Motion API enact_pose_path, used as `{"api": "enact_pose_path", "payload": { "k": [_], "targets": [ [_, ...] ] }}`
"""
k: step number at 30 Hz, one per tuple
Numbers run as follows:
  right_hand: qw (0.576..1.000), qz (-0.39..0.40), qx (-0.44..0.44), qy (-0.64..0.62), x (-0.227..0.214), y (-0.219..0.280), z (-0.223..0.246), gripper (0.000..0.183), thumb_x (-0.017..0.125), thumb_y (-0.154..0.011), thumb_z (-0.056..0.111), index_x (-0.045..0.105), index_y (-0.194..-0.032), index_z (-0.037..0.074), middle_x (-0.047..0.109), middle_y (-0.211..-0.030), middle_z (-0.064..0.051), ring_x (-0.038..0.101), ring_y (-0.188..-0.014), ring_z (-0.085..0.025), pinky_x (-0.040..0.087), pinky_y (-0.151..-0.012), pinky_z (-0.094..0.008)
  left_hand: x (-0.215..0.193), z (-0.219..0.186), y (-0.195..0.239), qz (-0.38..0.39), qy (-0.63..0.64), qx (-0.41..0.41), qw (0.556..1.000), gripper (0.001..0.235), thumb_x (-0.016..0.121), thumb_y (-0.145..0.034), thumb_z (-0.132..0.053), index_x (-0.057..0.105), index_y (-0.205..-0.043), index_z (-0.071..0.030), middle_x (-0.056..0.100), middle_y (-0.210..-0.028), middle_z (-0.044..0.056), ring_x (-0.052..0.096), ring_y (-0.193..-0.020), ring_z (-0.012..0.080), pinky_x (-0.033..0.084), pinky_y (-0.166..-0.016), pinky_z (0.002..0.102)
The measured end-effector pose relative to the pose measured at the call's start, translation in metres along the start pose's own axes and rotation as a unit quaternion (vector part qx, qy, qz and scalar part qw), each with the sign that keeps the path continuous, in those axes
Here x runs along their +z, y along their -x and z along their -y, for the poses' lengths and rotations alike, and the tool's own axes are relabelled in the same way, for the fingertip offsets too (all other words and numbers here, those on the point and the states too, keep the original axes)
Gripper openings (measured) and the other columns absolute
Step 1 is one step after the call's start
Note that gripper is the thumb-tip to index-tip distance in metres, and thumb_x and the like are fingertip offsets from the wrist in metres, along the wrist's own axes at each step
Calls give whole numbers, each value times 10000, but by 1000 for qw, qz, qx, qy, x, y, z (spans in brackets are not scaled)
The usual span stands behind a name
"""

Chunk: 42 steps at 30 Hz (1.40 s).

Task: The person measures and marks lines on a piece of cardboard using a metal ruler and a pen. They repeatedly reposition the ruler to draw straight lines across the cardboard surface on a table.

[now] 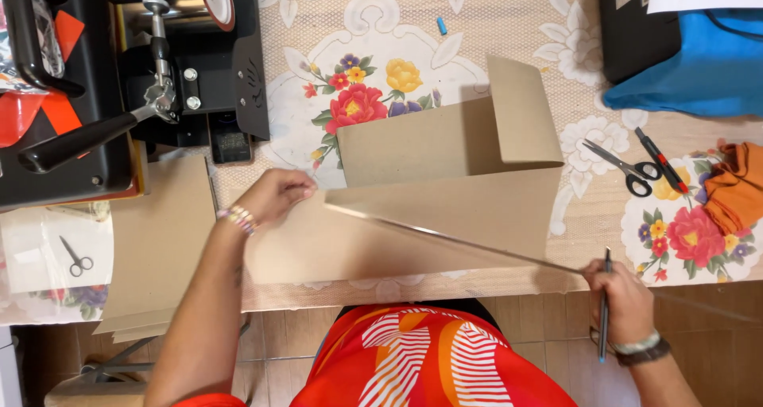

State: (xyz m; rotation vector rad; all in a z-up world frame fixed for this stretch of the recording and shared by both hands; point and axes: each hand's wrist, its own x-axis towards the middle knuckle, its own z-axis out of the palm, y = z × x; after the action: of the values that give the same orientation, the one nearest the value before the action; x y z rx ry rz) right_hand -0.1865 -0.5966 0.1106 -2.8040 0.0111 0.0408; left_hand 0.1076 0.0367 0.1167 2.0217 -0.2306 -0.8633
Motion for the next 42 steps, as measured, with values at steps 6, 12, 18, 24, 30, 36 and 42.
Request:
{"api": "enact_pose_path", "payload": {
  "k": [6,12,18,24,30,36,42],
  "targets": [
    [980,-80,-59,-170,-21,1,65,251,540,-973,-67,427,-935,153,663,-977,-63,694,-870,-178,559,-708,-297,-62,-57,106,-64,4,23,998,226,696,-884,-113,784,-1085,-57,803,-1040,64,723,-936,139,581,-878,275],
    [897,-77,92,-426,-3,-34,127,213,663,-915,32,490,-886,152,690,-1062,-79,687,-987,-187,608,-818,-302,-66,-19,127,-218,112,-35,969,190,708,-914,-64,750,-1096,-26,744,-1035,45,632,-946,101,510,-872,242],
    [864,-28,169,-473,2,-68,170,438,845,-692,46,460,-867,161,652,-1028,-77,642,-1026,-202,516,-929,-314,-14,9,97,-259,275,-49,925,183,710,-906,-91,721,-1084,-47,728,-1022,37,640,-903,115,524,-844,260],
    [874,-10,170,-455,19,-86,182,464,854,-691,43,437,-857,161,679,-1101,-91,651,-1070,-213,512,-959,-334,55,44,15,-228,179,-56,955,304,698,-901,-102,717,-1200,-50,734,-1206,111,685,-1106,165,528,-1015,281],
    [931,-52,114,-342,65,-81,153,486,943,-672,119,473,-792,85,754,-976,-104,716,-916,-244,497,-857,-315,84,67,-23,-228,140,-31,963,292,691,-938,-49,737,-1223,-91,739,-1086,151,685,-1063,249,540,-921,372],
    [948,-62,92,-298,73,-74,135,418,922,-719,131,510,-770,82,766,-1012,-102,733,-952,-272,528,-879,-340,96,81,-13,-228,74,-56,969,292,704,-936,-94,745,-1221,-145,760,-1039,82,701,-1043,205,540,-928,342],
    [962,-92,26,-257,87,-79,114,410,914,-746,145,508,-758,90,751,-961,-105,721,-870,-310,548,-820,-369,110,52,6,-358,-347,105,861,416,733,-898,-253,666,-1297,-156,632,-1174,111,609,-1124,320,485,-953,449]
  ]
}}
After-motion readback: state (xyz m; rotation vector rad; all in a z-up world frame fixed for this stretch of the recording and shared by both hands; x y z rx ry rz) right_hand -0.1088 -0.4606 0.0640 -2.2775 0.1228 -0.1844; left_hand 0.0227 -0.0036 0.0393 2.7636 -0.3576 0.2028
